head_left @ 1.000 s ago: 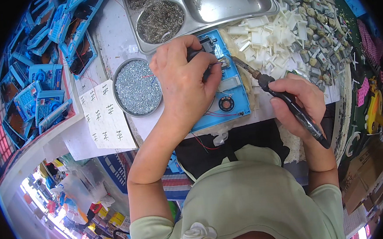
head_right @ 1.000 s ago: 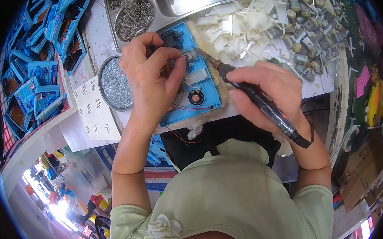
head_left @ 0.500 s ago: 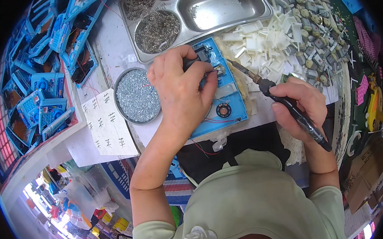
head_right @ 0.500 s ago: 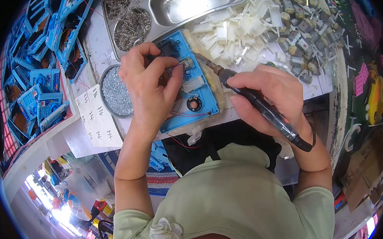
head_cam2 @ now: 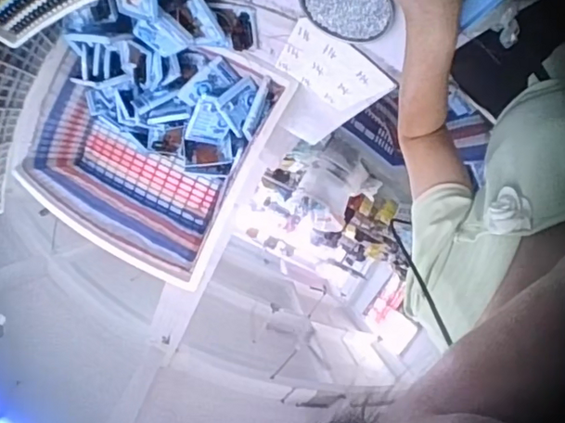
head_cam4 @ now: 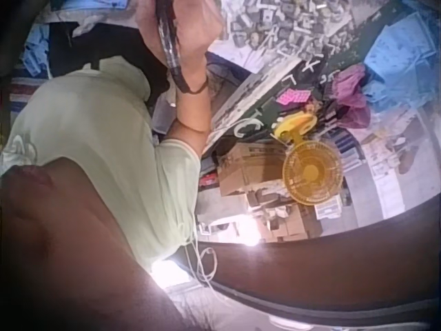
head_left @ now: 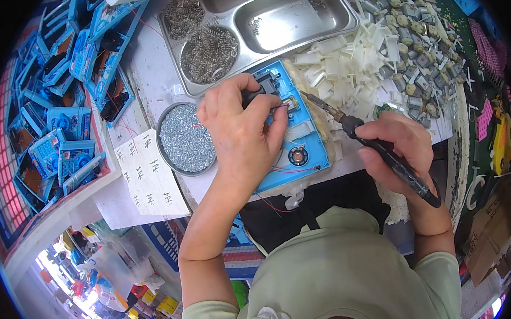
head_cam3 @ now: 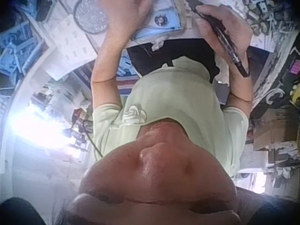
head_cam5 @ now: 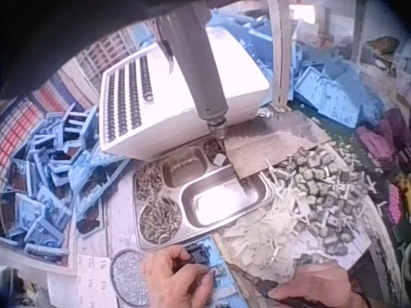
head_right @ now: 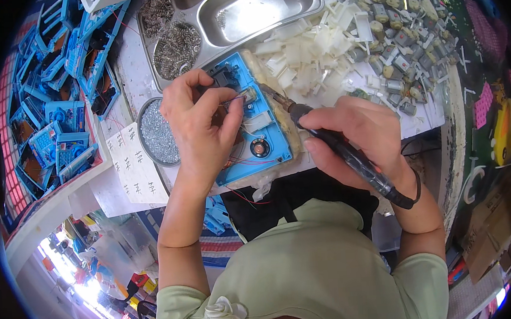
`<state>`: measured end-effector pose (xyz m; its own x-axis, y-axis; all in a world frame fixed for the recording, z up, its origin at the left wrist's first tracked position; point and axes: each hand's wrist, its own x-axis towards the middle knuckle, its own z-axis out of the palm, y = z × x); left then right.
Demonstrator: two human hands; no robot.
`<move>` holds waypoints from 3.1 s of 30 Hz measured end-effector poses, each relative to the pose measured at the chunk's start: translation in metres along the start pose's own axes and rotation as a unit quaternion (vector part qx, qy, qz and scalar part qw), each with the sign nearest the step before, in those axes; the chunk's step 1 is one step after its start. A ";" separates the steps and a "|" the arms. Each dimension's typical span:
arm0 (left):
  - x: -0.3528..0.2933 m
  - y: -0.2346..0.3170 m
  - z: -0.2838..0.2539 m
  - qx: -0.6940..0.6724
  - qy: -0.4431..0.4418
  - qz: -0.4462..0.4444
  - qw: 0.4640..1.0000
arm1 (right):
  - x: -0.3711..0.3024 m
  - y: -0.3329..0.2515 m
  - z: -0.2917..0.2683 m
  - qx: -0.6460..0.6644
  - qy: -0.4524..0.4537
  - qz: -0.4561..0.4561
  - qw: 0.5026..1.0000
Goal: Assembling and soldering components inside a plastic toy housing.
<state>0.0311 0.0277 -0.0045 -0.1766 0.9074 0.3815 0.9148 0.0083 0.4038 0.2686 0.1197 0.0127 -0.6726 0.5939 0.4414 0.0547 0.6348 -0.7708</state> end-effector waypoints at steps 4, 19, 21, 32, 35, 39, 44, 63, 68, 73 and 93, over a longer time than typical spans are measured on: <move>-0.002 -0.002 0.000 0.002 0.002 0.002 1.000 | 0.000 0.000 -0.001 -0.004 -0.001 -0.002 1.000; -0.001 -0.003 -0.002 0.008 0.008 0.021 1.000 | 0.001 0.004 0.010 0.028 -0.003 -0.014 1.000; 0.000 -0.002 -0.003 0.011 0.004 0.021 1.000 | 0.003 0.004 0.011 0.027 -0.006 -0.015 1.000; 0.000 -0.002 -0.002 0.017 0.003 0.017 1.000 | 0.003 0.007 0.011 0.029 -0.029 -0.014 0.999; 0.001 -0.002 -0.002 0.018 0.007 0.021 1.000 | 0.004 0.007 0.010 0.038 -0.024 -0.019 0.999; 0.002 -0.002 -0.002 0.017 0.002 0.021 1.000 | 0.004 0.006 0.005 0.034 -0.022 -0.021 0.999; 0.002 0.000 -0.004 0.022 -0.010 0.014 1.000 | 0.004 0.008 -0.001 0.040 -0.027 -0.016 0.999; 0.006 0.004 -0.009 0.032 -0.048 -0.006 0.998 | 0.010 0.022 -0.008 0.087 -0.035 0.014 0.995; 0.006 0.004 -0.009 0.033 -0.051 -0.008 0.998 | 0.010 0.025 -0.009 0.093 -0.027 0.016 0.995; 0.003 0.001 -0.004 0.016 -0.022 -0.015 1.000 | 0.014 0.027 -0.008 0.107 -0.015 0.024 0.994; 0.004 0.002 -0.008 0.027 -0.044 -0.007 0.999 | 0.009 0.024 -0.007 0.095 -0.004 0.026 0.995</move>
<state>0.0290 0.0279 0.0049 -0.1591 0.9406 0.2998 0.9308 0.0417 0.3631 0.2688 0.1437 0.0010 -0.6781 0.6196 0.3953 -0.0500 0.4978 -0.8659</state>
